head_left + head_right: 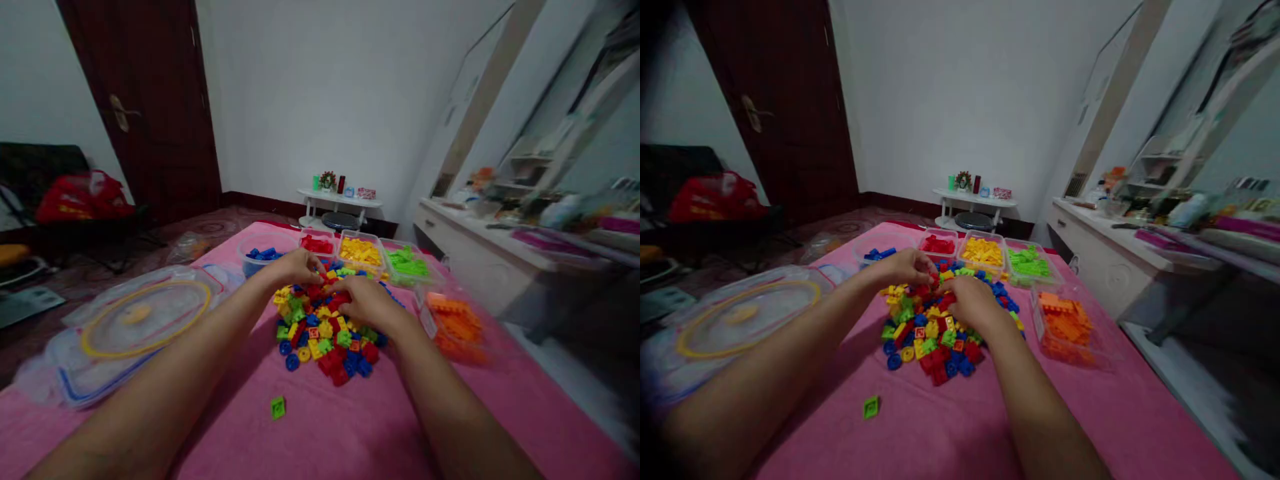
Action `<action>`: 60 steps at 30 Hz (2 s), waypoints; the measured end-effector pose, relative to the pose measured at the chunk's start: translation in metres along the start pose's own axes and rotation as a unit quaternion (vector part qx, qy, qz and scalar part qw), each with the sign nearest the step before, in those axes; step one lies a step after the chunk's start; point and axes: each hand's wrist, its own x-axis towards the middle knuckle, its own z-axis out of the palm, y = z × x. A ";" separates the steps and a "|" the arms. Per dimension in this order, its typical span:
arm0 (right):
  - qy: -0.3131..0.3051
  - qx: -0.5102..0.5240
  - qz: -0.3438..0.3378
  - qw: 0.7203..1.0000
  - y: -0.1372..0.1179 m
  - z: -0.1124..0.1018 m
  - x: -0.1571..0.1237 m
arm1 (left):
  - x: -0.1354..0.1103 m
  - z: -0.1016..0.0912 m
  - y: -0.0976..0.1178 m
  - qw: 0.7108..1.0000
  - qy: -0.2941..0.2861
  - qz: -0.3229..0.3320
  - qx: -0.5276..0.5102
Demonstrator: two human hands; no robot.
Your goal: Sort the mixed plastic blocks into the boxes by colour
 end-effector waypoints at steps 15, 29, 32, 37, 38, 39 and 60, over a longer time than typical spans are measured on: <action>0.165 0.134 0.053 0.976 0.011 -0.033 0.000 | 0.011 0.020 -0.006 0.917 -0.019 -0.092 -0.389; 0.361 0.215 0.050 0.906 0.002 -0.031 0.006 | 0.016 0.054 -0.008 0.836 -0.118 -0.094 -0.527; 0.383 0.252 0.070 0.886 0.012 -0.037 0.002 | 0.031 0.047 0.004 0.893 -0.056 -0.082 -0.439; 0.380 0.276 0.095 0.878 0.017 -0.036 0.001 | 0.082 0.006 0.031 0.962 0.180 0.001 -0.207; 0.380 0.272 0.094 0.879 0.017 -0.035 0.002 | 0.091 -0.004 0.034 0.961 0.200 0.005 -0.192; 0.380 0.267 0.091 0.881 0.018 -0.034 0.003 | 0.098 -0.014 0.035 0.962 0.214 0.007 -0.167; 0.109 -0.004 0.025 0.994 0.013 0.036 0.016 | 0.050 0.035 -0.038 0.954 0.119 0.185 0.204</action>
